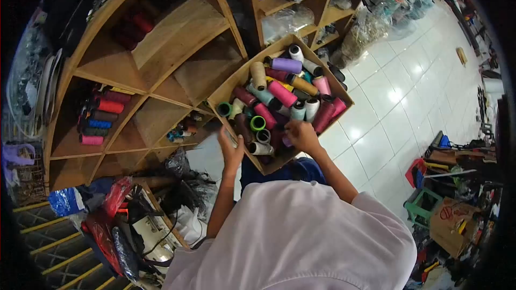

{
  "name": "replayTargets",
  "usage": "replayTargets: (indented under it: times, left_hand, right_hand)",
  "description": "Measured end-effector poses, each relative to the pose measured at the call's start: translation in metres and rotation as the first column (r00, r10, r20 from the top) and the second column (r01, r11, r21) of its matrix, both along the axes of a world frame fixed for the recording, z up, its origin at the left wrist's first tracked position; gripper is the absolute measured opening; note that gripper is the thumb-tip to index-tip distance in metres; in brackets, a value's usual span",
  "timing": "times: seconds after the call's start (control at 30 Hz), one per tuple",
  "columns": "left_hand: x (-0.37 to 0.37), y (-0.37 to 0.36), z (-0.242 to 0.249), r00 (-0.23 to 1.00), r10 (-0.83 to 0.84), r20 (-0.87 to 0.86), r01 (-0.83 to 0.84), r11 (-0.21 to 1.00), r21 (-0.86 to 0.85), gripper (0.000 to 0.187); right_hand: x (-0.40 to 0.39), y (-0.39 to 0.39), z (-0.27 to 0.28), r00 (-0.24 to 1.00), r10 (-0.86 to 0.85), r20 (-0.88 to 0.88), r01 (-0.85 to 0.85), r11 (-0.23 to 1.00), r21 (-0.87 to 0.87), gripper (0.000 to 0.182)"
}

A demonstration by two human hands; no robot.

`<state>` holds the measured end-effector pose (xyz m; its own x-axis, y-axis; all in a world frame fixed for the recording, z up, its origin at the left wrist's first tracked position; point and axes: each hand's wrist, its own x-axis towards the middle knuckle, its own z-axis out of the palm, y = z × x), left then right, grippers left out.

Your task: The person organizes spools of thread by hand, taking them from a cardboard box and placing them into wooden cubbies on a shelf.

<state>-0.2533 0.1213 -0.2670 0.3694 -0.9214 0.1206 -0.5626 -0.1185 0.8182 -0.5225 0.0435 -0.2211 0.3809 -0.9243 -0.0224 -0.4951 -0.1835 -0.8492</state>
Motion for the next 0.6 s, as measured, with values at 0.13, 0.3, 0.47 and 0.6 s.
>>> replayTargets:
  times: [0.13, 0.3, 0.47, 0.6]
  left_hand:
    - [-0.039, 0.012, -0.030, 0.999, 0.023, -0.043, -0.020, 0.998, 0.058, 0.074]
    - [-0.042, 0.007, -0.016, 0.997, 0.074, 0.006, -0.074, 0.991, 0.107, 0.075]
    - [-0.042, 0.009, -0.017, 0.995, 0.076, 0.058, -0.079, 0.996, 0.049, 0.077]
    - [-0.046, 0.014, -0.015, 0.981, 0.171, 0.090, -0.176, 0.984, 0.042, 0.072]
  right_hand:
    - [-0.012, -0.031, 0.012, 0.984, -0.173, -0.044, 0.166, 0.977, -0.133, 0.022]
    - [-0.034, -0.095, -0.015, 0.869, -0.324, -0.374, 0.181, 0.912, -0.368, 0.051]
    - [-0.040, -0.146, -0.047, 0.675, -0.042, -0.737, 0.047, 0.999, -0.014, 0.063]
    - [-0.045, -0.143, -0.061, 0.666, -0.192, -0.721, 0.038, 0.974, -0.224, 0.051]
